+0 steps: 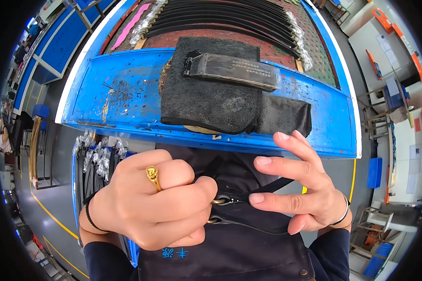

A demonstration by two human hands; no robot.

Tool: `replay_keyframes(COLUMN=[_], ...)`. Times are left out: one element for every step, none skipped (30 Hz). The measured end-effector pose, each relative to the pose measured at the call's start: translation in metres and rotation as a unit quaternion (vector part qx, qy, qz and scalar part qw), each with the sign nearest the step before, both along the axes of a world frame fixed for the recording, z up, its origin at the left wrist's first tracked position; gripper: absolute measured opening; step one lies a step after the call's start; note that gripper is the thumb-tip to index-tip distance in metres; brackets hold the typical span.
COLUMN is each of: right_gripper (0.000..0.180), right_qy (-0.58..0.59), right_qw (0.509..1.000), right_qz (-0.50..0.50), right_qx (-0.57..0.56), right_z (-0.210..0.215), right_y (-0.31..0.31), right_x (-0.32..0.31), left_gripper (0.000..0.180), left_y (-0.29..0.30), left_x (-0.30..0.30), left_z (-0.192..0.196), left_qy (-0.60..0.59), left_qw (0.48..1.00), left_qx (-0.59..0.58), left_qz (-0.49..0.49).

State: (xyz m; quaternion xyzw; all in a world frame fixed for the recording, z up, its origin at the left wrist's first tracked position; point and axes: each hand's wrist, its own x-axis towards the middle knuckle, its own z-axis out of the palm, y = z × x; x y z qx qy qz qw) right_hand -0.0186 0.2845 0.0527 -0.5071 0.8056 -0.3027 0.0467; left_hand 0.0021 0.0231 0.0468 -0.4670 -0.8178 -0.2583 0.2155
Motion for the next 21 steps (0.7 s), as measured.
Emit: replay_keyframes(right_gripper=[0.058,0.057,0.057,0.057,0.057,0.057,0.056,0.057,0.057,0.057,0.057,0.057,0.057,0.058,0.058,0.058,0.058,0.058,0.058,0.057,0.056], right_qy=[-0.002,0.002,0.006,0.009,0.007,0.005,0.003,0.003,0.004,0.004,0.006,0.007,0.009,0.007,0.006,0.004,0.002,0.0,-0.003,-0.011,-0.018], right_qw=[1.0,1.0,1.0,1.0,1.0,1.0,1.0,1.0,1.0,1.0,1.0,1.0,1.0,1.0,1.0,1.0,0.999,0.999,0.999,0.998,0.997], right_qz=[0.005,0.005,0.002,0.0,-0.002,-0.006,-0.01,-0.012,-0.013,-0.015,-0.018,-0.019,-0.021,-0.023,-0.026,-0.029,-0.035,-0.042,-0.048,-0.062,-0.076], right_qx=[0.005,0.006,0.008,0.01,0.009,0.009,0.008,0.009,0.008,0.008,0.008,0.007,0.007,0.008,0.009,0.011,0.015,0.019,0.023,0.008,-0.007], right_z=[0.0,0.0,0.0,0.0,0.0,-0.001,-0.001,-0.001,-0.002,-0.002,-0.003,-0.004,-0.005,-0.006,-0.006,-0.007,-0.006,-0.005,-0.005,-0.006,-0.009], right_y=[-0.001,-0.001,-0.001,-0.002,-0.002,-0.002,-0.002,-0.002,-0.001,-0.001,0.0,0.0,0.001,0.001,0.001,0.002,0.002,0.002,0.002,0.004,0.009], right_x=[0.0,0.0,0.0,0.0,0.001,0.001,0.002,0.002,0.002,0.001,0.001,0.001,0.001,0.0,0.001,0.001,0.001,0.0,-0.001,-0.003,-0.009], left_gripper=[0.014,0.015,0.015,0.016,0.016,0.017,0.017,0.017,0.017,0.017,0.018,0.018,0.018,0.019,0.019,0.02,0.02,0.021,0.021,0.021,0.022], left_y=[0.0,-0.001,-0.001,-0.001,-0.002,-0.002,-0.002,-0.002,-0.002,-0.002,-0.003,-0.003,-0.003,-0.003,-0.002,-0.002,-0.003,-0.003,-0.003,-0.003,-0.004], left_x=[0.0,0.001,0.001,0.001,0.0,0.0,0.0,0.0,0.001,0.001,0.001,0.001,0.001,0.001,0.0,0.0,-0.001,-0.001,-0.001,0.0,0.0], left_z=[0.0,0.0,0.0,0.0,0.0,0.0,0.001,0.001,0.002,0.002,0.002,0.002,0.001,0.0,-0.001,-0.001,-0.001,-0.001,-0.001,-0.001,-0.001], left_qy=[-0.001,-0.001,-0.001,-0.001,-0.002,-0.003,-0.004,-0.007,-0.011,-0.014,-0.013,-0.012,-0.011,-0.01,-0.009,-0.008,-0.006,-0.004,-0.002,-0.002,-0.002], left_qw=[1.0,1.0,1.0,1.0,1.0,1.0,1.0,1.0,1.0,1.0,1.0,1.0,1.0,1.0,1.0,1.0,1.0,1.0,1.0,1.0,1.0], left_qx=[0.0,0.0,0.0,0.001,0.0,0.0,-0.001,-0.004,-0.008,-0.012,-0.012,-0.012,-0.012,-0.008,-0.004,0.001,-0.002,-0.005,-0.008,-0.009,-0.01], left_qz=[-0.001,-0.001,-0.002,-0.004,-0.005,-0.007,-0.01,-0.01,-0.009,-0.009,-0.009,-0.007,-0.006,-0.007,-0.007,-0.008,-0.009,-0.009,-0.01,-0.008,-0.005])
